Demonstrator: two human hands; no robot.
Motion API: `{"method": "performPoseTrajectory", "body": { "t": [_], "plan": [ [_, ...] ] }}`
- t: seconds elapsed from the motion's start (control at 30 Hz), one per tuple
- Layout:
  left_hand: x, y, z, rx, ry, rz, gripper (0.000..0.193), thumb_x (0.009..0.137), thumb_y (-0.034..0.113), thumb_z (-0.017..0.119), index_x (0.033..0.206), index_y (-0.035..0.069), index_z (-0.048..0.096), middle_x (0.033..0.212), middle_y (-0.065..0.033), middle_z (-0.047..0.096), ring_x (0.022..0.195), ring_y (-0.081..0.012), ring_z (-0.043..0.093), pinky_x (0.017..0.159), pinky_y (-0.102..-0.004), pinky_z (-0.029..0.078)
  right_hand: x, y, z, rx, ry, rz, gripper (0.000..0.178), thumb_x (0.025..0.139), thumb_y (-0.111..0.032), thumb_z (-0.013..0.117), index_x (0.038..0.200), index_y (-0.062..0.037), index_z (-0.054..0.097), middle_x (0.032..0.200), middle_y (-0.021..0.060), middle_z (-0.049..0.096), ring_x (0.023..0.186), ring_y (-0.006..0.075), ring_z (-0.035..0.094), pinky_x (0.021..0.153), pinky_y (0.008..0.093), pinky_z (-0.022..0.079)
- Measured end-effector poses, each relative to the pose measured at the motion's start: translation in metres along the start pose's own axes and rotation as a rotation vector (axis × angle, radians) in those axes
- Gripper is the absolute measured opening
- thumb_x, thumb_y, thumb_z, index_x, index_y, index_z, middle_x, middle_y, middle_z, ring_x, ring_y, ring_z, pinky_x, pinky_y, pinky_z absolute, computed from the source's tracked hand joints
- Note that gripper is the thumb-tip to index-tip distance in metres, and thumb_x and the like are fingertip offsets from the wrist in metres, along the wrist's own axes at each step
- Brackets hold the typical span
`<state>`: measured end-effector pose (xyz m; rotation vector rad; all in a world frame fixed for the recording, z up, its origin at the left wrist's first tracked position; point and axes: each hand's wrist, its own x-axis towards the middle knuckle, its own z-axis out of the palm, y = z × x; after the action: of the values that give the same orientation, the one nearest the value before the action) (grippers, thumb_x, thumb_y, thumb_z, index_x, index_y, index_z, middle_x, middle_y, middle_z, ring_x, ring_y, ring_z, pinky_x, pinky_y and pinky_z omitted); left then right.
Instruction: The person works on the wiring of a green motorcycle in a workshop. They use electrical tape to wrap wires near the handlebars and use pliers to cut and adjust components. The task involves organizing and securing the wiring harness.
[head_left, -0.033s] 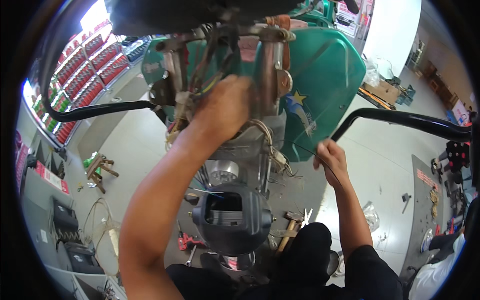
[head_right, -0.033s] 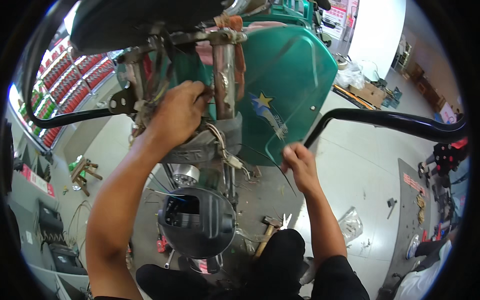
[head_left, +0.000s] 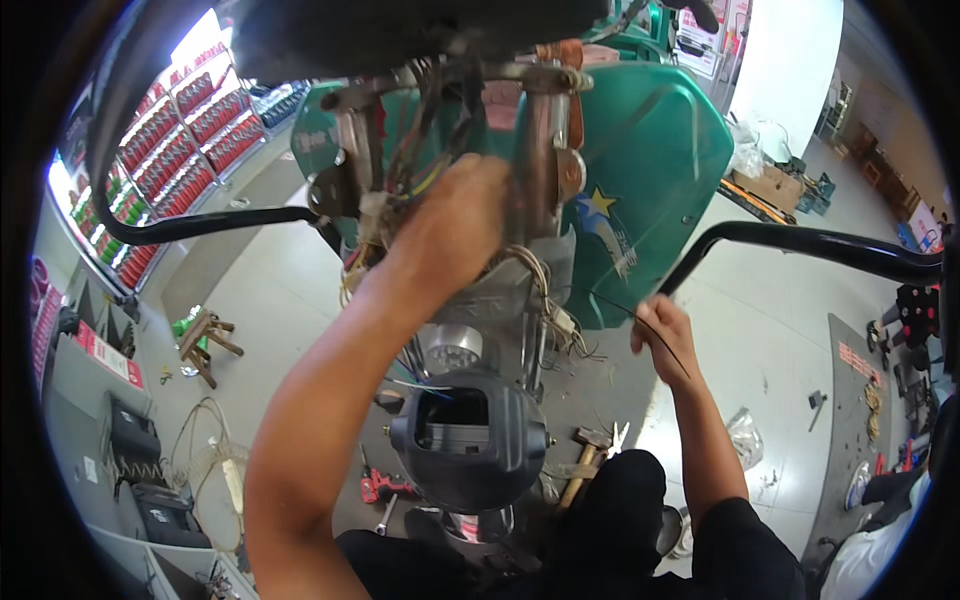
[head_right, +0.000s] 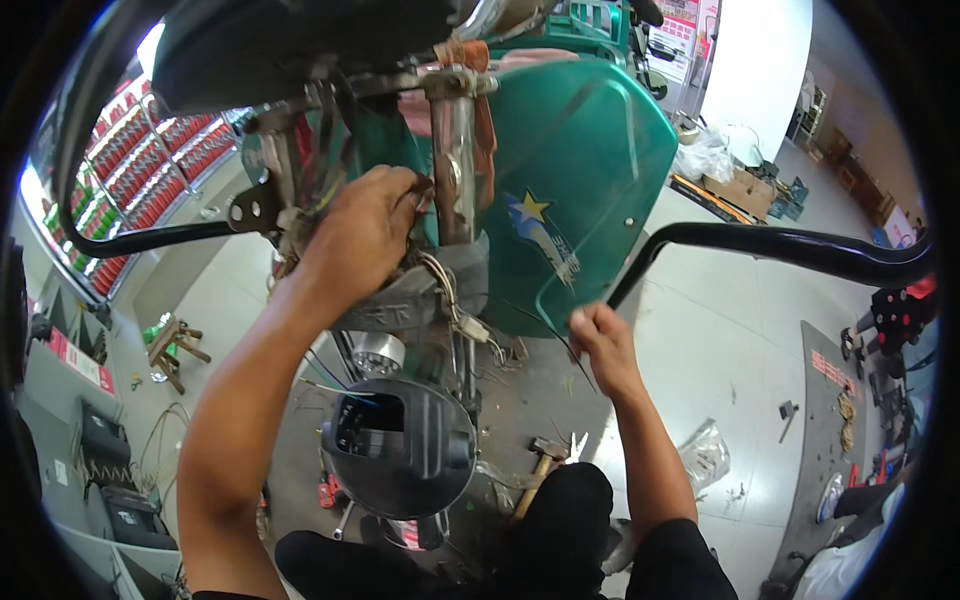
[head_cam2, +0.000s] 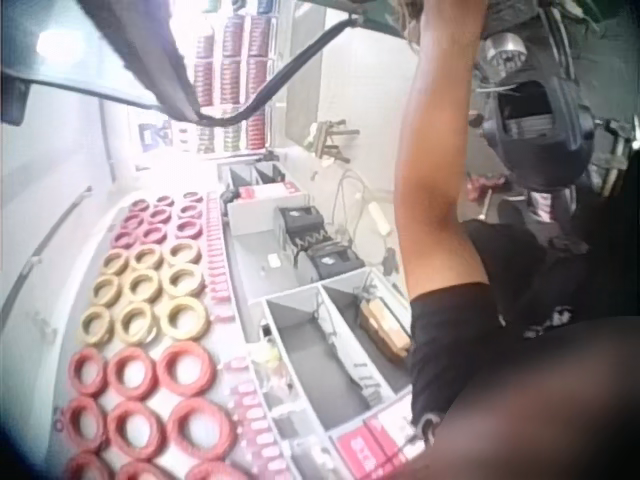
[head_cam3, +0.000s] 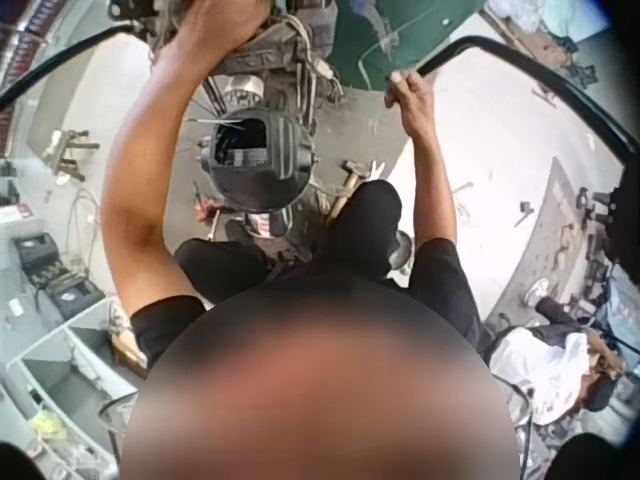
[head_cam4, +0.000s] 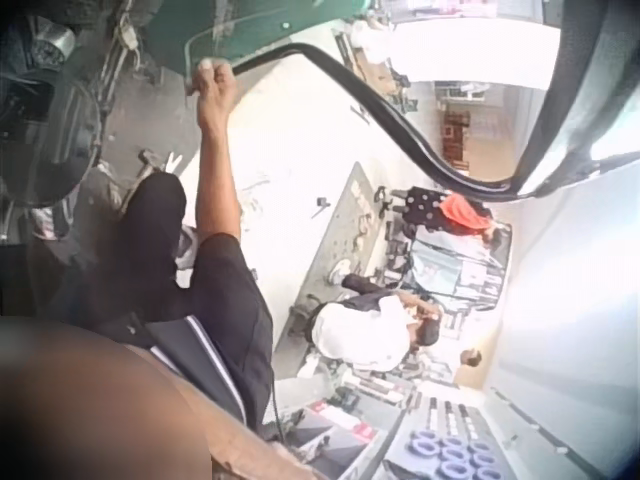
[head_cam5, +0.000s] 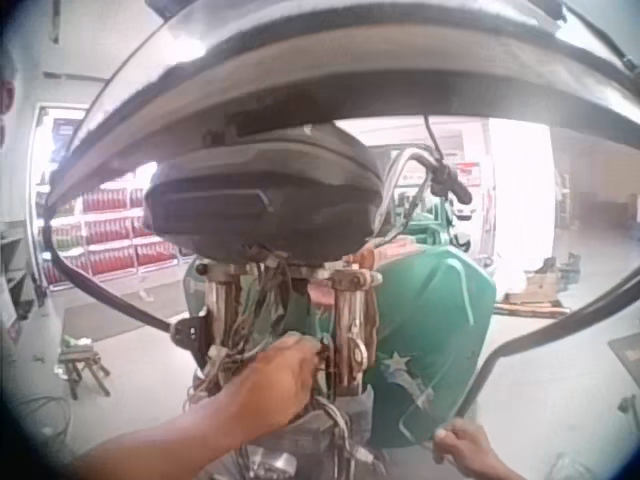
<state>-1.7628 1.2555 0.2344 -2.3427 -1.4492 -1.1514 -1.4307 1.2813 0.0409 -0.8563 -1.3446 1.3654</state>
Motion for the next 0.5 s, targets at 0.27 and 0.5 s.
{"method": "performPoseTrajectory", "body": {
  "t": [0.27, 0.5],
  "plan": [
    [-0.084, 0.11, -0.091, -0.133, -0.035, -0.109, 0.025, 0.099, 0.0, 0.061, 0.124, 0.0, 0.066, 0.108, -0.0195, 0.072, 0.094, -0.0375, 0.072, 0.084, -0.0413, 0.058, -0.054, 0.1, -0.066, -0.074, 0.08, 0.223, 0.011, 0.095, -0.007, 0.073, 0.099, -0.0018, 0.064, 0.086, 0.0065, 0.069, 0.076, 0.017, 0.07, 0.066, 0.0313, 0.058],
    [-0.324, 0.063, -0.176, -0.063, 0.709, -0.725, 0.034, 0.108, 0.026, 0.061, 0.13, 0.001, 0.065, 0.112, -0.0145, 0.074, 0.097, -0.0222, 0.073, 0.09, -0.0357, 0.058, -0.067, 0.159, -0.074, -0.492, -0.006, 0.325, 0.024, 0.103, -0.025, 0.068, 0.101, -0.0009, 0.068, 0.08, 0.0066, 0.066, 0.067, 0.0166, 0.068, 0.058, 0.0319, 0.056]
  ]
}}
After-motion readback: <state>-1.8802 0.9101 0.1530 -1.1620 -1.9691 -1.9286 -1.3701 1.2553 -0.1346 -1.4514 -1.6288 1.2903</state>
